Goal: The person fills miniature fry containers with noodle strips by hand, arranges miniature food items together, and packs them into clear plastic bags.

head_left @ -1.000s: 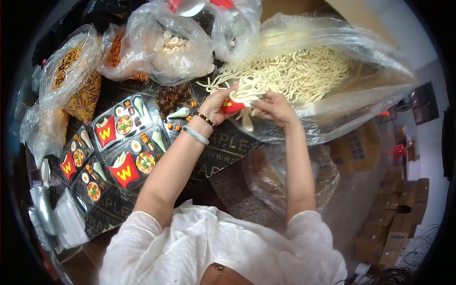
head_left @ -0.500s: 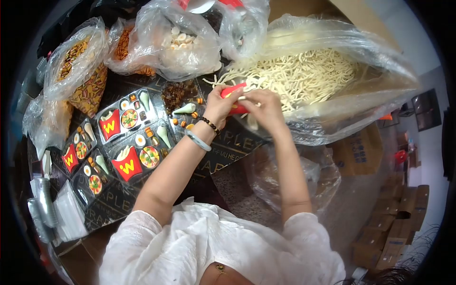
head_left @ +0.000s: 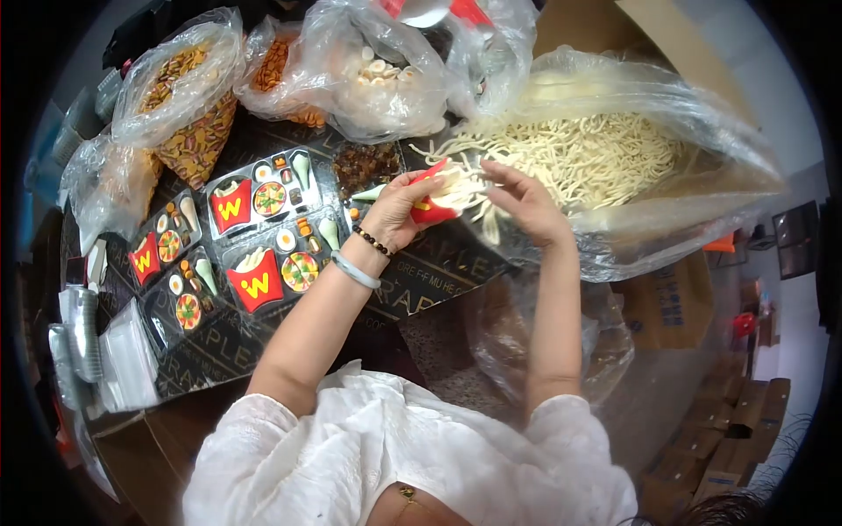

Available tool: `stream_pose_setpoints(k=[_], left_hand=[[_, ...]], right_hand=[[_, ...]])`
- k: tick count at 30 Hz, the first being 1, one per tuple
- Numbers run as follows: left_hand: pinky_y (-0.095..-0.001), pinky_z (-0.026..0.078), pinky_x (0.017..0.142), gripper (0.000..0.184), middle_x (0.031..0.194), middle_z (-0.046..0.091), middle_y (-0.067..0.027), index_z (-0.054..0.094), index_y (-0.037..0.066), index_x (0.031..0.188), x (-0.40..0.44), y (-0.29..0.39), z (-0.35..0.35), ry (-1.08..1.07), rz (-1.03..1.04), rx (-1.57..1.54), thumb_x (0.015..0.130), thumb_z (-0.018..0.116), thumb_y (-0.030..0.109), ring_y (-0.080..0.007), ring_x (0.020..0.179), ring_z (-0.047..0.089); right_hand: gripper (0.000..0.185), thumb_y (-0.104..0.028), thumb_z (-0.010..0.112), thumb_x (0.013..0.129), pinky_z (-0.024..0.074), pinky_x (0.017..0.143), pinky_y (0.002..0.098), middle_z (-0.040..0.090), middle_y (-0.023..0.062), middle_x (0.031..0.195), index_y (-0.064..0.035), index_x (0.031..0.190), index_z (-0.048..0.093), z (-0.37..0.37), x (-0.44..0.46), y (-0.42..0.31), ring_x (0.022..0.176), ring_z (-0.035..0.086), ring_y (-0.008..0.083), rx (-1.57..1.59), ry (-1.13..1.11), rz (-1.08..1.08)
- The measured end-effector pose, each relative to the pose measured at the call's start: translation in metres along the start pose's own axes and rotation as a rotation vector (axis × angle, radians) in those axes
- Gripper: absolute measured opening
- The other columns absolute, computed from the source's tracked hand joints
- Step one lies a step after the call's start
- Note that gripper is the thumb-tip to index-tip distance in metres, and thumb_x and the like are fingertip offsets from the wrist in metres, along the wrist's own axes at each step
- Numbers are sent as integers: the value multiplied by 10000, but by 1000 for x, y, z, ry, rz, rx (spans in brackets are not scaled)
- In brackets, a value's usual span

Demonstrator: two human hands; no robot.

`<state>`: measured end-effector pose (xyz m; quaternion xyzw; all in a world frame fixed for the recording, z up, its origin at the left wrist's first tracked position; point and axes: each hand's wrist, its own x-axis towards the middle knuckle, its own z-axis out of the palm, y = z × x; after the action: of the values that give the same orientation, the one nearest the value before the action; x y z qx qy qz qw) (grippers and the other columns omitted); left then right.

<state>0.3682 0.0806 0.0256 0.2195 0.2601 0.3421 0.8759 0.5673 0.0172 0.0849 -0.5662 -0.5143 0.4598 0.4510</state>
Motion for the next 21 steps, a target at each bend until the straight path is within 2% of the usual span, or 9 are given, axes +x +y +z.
stream_pose_setpoints(k=[2,6,9,10,12,14,16,18,21], left_hand=[[-370,533,825,277,1086,625,-60,569,78,1082,-6,3,1,6,-21,-6,835,677,141,-176,958,630],[-371,534,824,326,1077,624,-72,536,70,1113,-15,5,-2,-2,-22,49,830,683,136,-182,946,635],[-371,537,818,361,1071,619,-80,506,68,1136,-21,7,-5,55,10,102,834,685,152,-190,941,635],[-371,538,813,371,1072,615,-81,496,67,1143,-23,7,-7,80,29,110,838,684,162,-192,943,634],[-372,542,806,379,1078,606,-82,483,64,1147,-31,11,-9,91,63,114,845,681,179,-197,946,632],[-373,547,802,374,1087,595,-81,479,62,1143,-41,14,-8,64,92,99,852,676,189,-202,949,630],[-334,552,788,382,1092,586,-82,469,51,1141,-48,11,-12,106,182,116,853,677,191,-180,945,625],[-311,552,782,379,1076,591,-83,468,45,1137,-59,11,-19,143,298,171,851,679,178,-167,939,623],[-252,525,773,342,1001,601,-60,515,25,1074,-76,9,-33,275,547,367,813,715,119,-118,903,598]], right_hand=[[444,-103,617,885,478,791,222,578,96,1212,-10,1299,487,2,-2,-3,955,609,110,82,-94,97],[243,-100,672,841,475,672,200,673,57,900,5,1059,650,4,7,15,741,596,75,88,-7,44],[194,-36,674,819,491,643,219,666,40,778,19,1005,665,-23,12,12,659,591,99,107,403,-58],[319,-77,659,840,507,693,268,663,101,931,27,1137,608,-33,12,10,723,597,130,-162,589,-72],[457,-140,641,866,501,750,297,590,151,1160,30,1267,505,-66,18,52,824,585,153,-1379,791,-462],[534,-196,628,883,480,789,285,509,156,1282,27,1327,434,-9,2,20,921,554,150,-574,441,-102],[472,-122,635,877,447,777,221,575,66,1090,1,1305,479,42,-13,6,884,536,94,-106,111,-9],[295,-30,662,830,437,676,216,594,13,924,-12,1123,639,74,-14,15,772,540,60,-185,36,-187],[195,-17,658,812,457,635,269,619,76,817,2,1006,670,117,-11,6,740,599,144,-448,155,-429]])
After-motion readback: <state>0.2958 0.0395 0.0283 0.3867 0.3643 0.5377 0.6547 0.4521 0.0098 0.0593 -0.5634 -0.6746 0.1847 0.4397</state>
